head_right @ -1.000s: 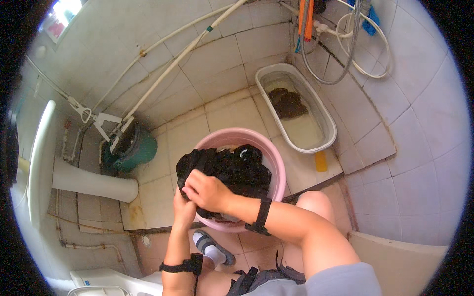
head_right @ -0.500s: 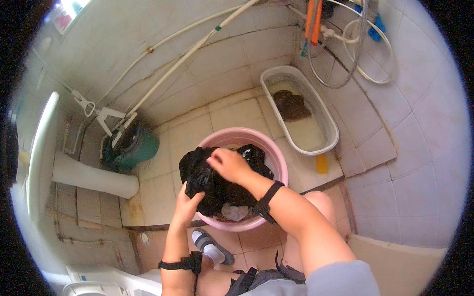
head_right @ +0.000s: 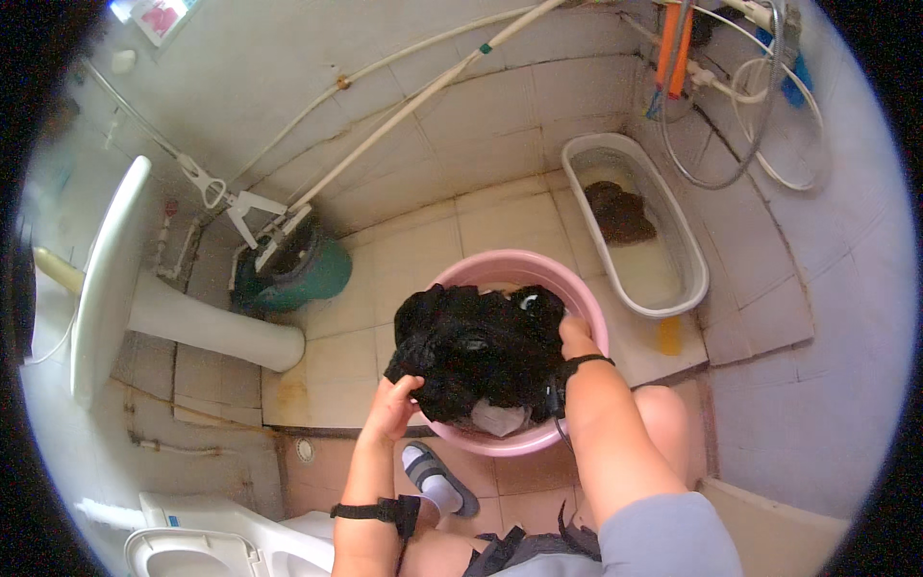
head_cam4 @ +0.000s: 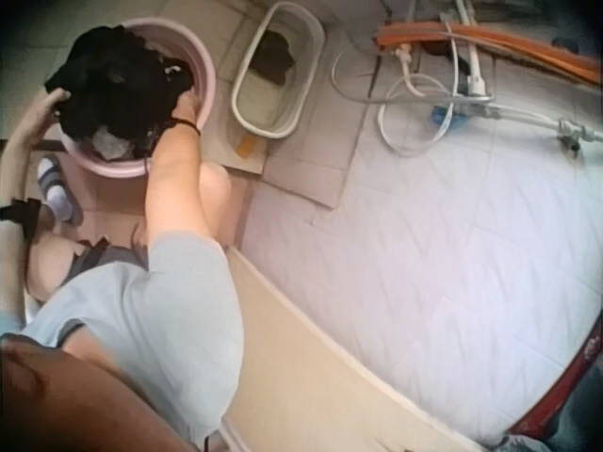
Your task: Hand-washing black clothes in a pink bucket using a yellow sponge.
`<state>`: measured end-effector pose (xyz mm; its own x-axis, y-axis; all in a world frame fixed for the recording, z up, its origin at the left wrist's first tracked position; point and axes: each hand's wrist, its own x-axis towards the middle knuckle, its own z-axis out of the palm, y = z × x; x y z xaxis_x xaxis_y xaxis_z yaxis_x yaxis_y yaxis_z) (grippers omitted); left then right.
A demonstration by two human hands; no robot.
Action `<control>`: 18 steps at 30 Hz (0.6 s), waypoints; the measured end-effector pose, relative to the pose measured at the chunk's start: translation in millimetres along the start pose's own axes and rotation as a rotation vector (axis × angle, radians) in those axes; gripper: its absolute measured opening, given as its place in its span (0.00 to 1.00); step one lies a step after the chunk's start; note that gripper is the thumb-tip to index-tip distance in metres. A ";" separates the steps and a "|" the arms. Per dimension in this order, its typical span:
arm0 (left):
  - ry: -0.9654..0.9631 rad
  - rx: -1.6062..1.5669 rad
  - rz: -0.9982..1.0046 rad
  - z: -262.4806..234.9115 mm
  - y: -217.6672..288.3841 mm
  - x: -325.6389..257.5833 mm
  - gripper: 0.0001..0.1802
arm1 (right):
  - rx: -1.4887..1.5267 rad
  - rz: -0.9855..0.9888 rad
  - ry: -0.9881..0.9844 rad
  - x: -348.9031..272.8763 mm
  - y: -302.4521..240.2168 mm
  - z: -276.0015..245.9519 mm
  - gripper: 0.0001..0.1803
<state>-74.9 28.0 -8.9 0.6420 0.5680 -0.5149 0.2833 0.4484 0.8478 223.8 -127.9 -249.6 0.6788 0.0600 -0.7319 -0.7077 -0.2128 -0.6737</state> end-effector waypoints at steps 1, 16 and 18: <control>0.016 -0.013 -0.033 5.5 -2.0 -0.4 0.28 | 0.108 0.094 0.018 22.8 18.1 -3.4 0.24; 0.086 0.497 0.327 25.1 -12.8 9.7 0.38 | -0.110 -0.894 -0.146 -155.4 -103.8 35.1 0.15; 0.117 0.546 0.275 18.9 -12.4 4.9 0.36 | 0.053 -0.515 -0.594 -226.0 -110.7 55.6 0.16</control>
<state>-61.8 12.2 -19.5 0.6695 0.6986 -0.2524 0.4618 -0.1253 0.8781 137.8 -63.7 -15.2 0.7155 0.6530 -0.2482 -0.3514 0.0294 -0.9358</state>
